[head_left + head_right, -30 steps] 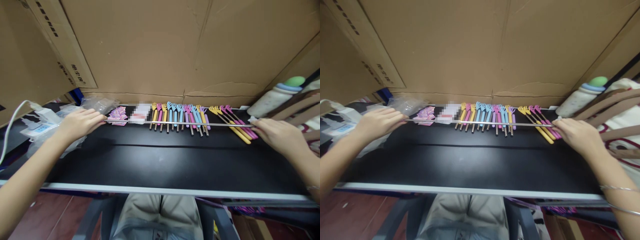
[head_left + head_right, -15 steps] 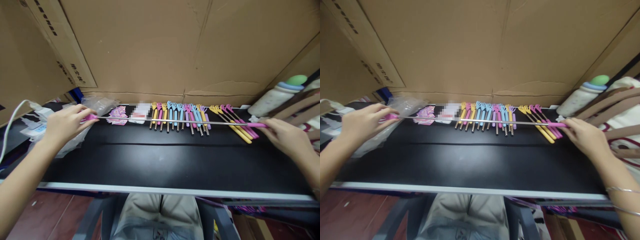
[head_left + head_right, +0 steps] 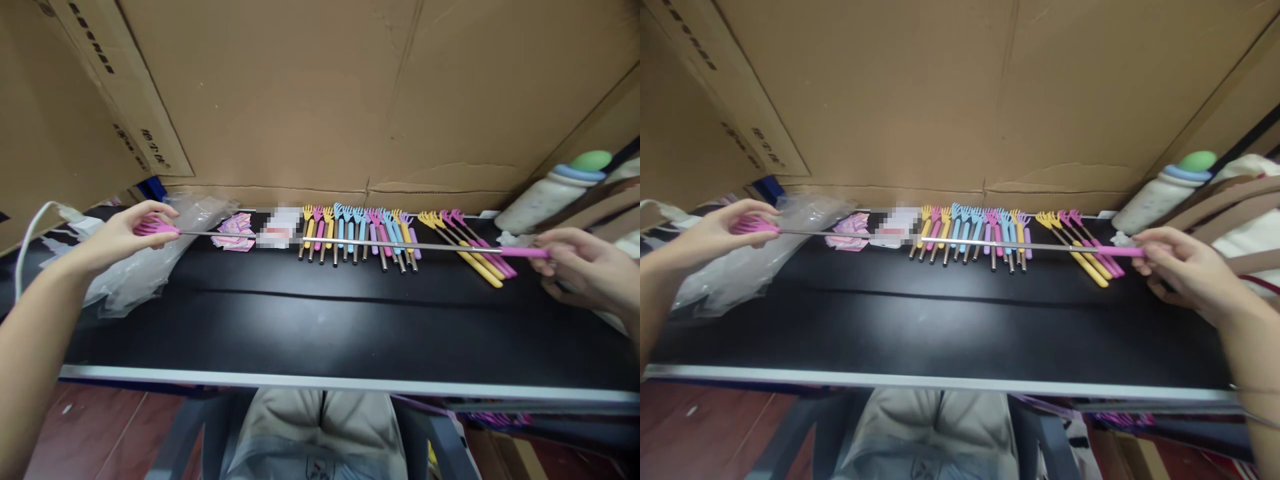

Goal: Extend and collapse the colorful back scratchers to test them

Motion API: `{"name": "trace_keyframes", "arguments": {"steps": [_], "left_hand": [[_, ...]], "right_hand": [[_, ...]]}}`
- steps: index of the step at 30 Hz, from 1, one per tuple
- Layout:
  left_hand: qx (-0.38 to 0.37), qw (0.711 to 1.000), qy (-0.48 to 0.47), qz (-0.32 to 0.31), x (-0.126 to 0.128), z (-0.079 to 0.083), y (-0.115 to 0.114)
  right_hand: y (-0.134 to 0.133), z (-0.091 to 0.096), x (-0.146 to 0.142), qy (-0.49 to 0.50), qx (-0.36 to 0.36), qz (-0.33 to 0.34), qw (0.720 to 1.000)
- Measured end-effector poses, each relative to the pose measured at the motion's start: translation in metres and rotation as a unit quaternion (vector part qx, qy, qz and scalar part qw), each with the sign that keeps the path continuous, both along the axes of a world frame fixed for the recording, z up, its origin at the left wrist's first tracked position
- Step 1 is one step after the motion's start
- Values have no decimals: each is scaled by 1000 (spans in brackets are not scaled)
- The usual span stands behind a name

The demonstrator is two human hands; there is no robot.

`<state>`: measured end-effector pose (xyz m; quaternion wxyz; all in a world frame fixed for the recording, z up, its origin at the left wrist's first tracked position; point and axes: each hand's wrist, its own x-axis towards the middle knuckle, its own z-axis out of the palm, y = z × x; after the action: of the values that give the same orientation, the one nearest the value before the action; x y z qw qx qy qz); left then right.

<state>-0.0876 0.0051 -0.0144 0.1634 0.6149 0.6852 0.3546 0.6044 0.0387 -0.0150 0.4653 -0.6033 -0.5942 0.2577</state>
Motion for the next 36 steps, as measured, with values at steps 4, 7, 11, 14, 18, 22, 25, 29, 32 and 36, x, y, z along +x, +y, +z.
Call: {"name": "trace_keyframes", "arguments": {"steps": [4, 7, 11, 14, 18, 22, 25, 29, 32, 36], "left_hand": [[-13, 994, -106, -37, -7, -9, 5], [17, 978, -207, -11, -6, -14, 11], [28, 955, -283, 80, 5, -12, 22], [53, 945, -282, 159, 17, -8, 34], [123, 929, -282, 204, 33, -5, 47], [172, 918, -284, 218, 42, -8, 51], [179, 917, -284, 214, 44, -13, 50], [190, 915, -284, 215, 44, -16, 48], [213, 909, -280, 224, 45, -16, 46], [249, 907, -269, 205, 48, -18, 44]], "right_hand": [[17, -3, 1, 139, 39, -22, 989], [29, -6, -6, 197, 25, -58, 978], [38, -8, -24, 241, -1, -91, 966], [46, -6, -38, 249, -5, -114, 962], [59, 0, -52, 262, 46, -163, 950], [63, -3, -62, 271, 110, -209, 933], [61, -10, -65, 271, 132, -219, 928], [58, -16, -64, 270, 139, -217, 928], [58, -18, -63, 268, 139, -209, 930], [57, -19, -62, 252, 174, -223, 925]]}}
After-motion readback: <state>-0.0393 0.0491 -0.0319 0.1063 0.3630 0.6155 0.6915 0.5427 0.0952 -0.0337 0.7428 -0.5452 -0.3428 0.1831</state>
